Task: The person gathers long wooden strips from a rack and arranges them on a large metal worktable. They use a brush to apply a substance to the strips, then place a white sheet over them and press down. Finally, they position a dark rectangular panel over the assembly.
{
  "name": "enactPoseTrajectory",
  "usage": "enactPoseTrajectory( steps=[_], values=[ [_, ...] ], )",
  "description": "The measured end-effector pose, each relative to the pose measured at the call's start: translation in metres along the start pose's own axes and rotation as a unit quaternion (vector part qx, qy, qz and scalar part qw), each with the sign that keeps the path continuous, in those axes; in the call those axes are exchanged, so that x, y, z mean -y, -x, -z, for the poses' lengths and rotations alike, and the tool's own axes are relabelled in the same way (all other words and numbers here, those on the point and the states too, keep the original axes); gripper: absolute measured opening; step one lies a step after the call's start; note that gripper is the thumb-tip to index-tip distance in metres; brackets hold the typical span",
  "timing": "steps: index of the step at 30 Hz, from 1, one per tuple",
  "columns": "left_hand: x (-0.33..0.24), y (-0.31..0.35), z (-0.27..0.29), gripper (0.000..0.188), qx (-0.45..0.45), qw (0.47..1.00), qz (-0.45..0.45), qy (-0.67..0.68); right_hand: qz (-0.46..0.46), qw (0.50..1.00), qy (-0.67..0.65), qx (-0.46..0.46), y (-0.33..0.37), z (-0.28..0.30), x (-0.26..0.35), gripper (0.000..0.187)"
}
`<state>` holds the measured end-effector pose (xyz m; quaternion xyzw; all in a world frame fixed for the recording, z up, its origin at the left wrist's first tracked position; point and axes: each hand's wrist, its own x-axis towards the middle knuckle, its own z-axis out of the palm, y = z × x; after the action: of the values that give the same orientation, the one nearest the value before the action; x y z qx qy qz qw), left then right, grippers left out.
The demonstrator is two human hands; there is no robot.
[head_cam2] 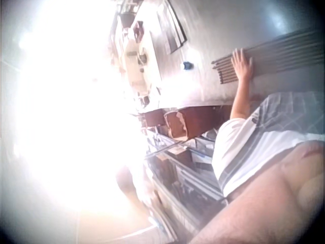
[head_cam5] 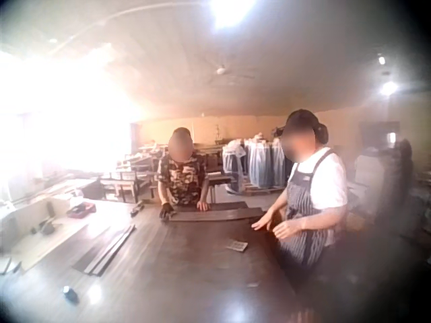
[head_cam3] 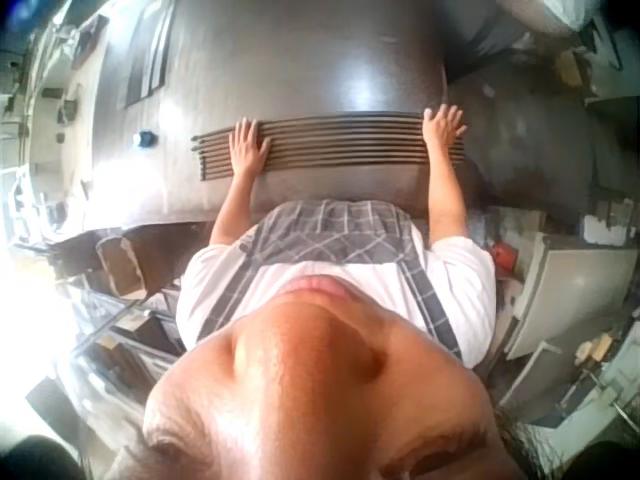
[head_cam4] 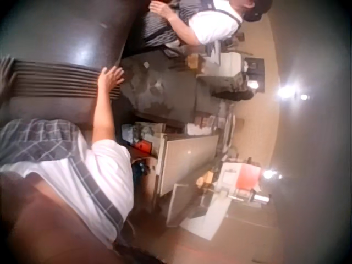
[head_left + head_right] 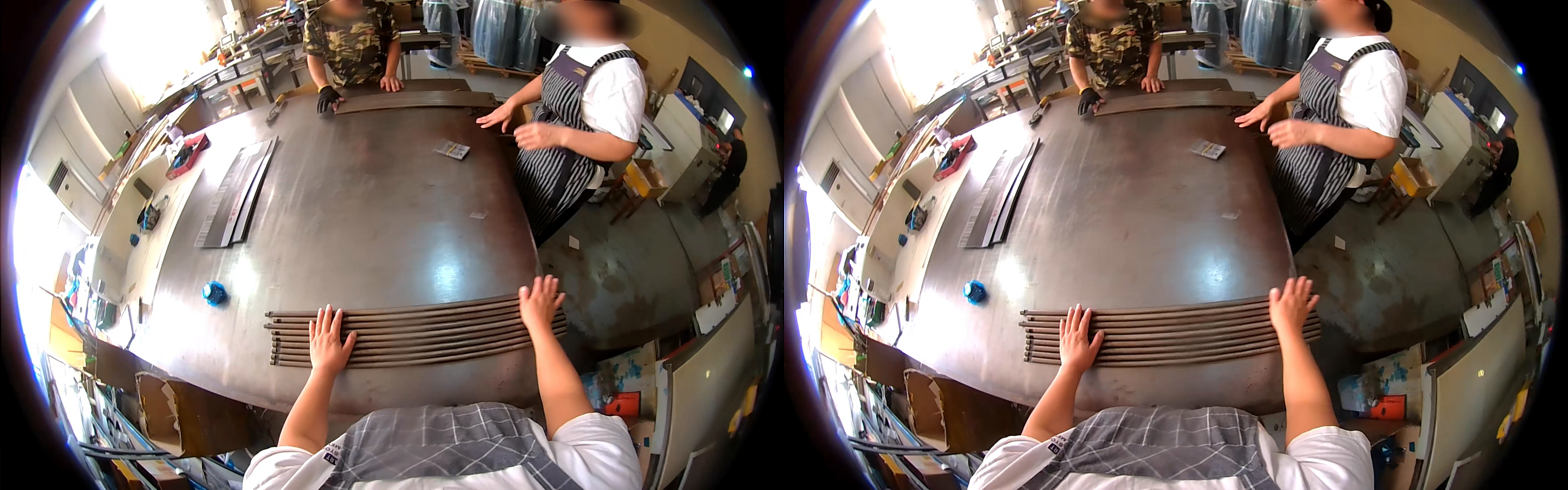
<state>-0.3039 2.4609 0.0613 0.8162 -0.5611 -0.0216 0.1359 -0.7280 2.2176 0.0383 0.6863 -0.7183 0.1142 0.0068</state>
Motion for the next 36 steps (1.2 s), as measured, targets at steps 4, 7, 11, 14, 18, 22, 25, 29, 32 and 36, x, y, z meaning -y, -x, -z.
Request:
enactPoseTrajectory(
  steps=[4,7,11,14,18,22,25,29,32,36],
  values=[
    [0.002,-0.003,-0.013,0.064,-0.023,1.000,-0.017,-0.007,-0.062,0.993,0.013,-0.096,-0.012,0.006,-0.037,0.047],
    [0.007,0.002,-0.014,0.063,-0.017,1.000,-0.007,-0.023,0.099,0.979,-0.072,-0.165,-0.002,0.008,-0.017,0.040],
    [0.007,0.001,-0.015,0.062,-0.015,0.999,-0.017,-0.031,0.131,0.975,-0.155,-0.087,0.007,0.003,0.001,0.024],
    [0.003,-0.001,-0.015,0.061,-0.010,0.999,-0.026,-0.033,0.139,0.976,-0.163,-0.030,0.008,0.014,0.019,0.028],
    [0.005,-0.002,-0.016,0.062,-0.010,0.999,-0.025,-0.034,0.119,0.982,-0.144,0.032,0.006,0.017,0.036,0.024],
    [0.005,-0.003,-0.015,0.062,-0.009,0.999,-0.026,-0.033,0.084,0.985,-0.139,0.062,-0.013,-0.001,0.028,0.014],
    [0.007,-0.003,-0.015,0.062,-0.009,0.999,-0.023,-0.033,0.076,0.982,-0.148,0.092,-0.014,0.008,0.033,0.010],
    [0.006,-0.003,-0.016,0.062,-0.009,0.999,-0.022,-0.030,0.059,0.978,-0.144,0.139,-0.013,0.026,0.043,0.009],
    [0.004,-0.003,-0.015,0.062,-0.010,0.999,-0.023,-0.027,0.024,0.978,-0.150,0.144,-0.024,0.017,0.033,0.009],
    [0.004,-0.002,-0.014,0.062,-0.010,0.999,-0.020,-0.026,0.011,0.977,-0.155,0.145,-0.022,0.021,0.038,0.008]
  ],
)
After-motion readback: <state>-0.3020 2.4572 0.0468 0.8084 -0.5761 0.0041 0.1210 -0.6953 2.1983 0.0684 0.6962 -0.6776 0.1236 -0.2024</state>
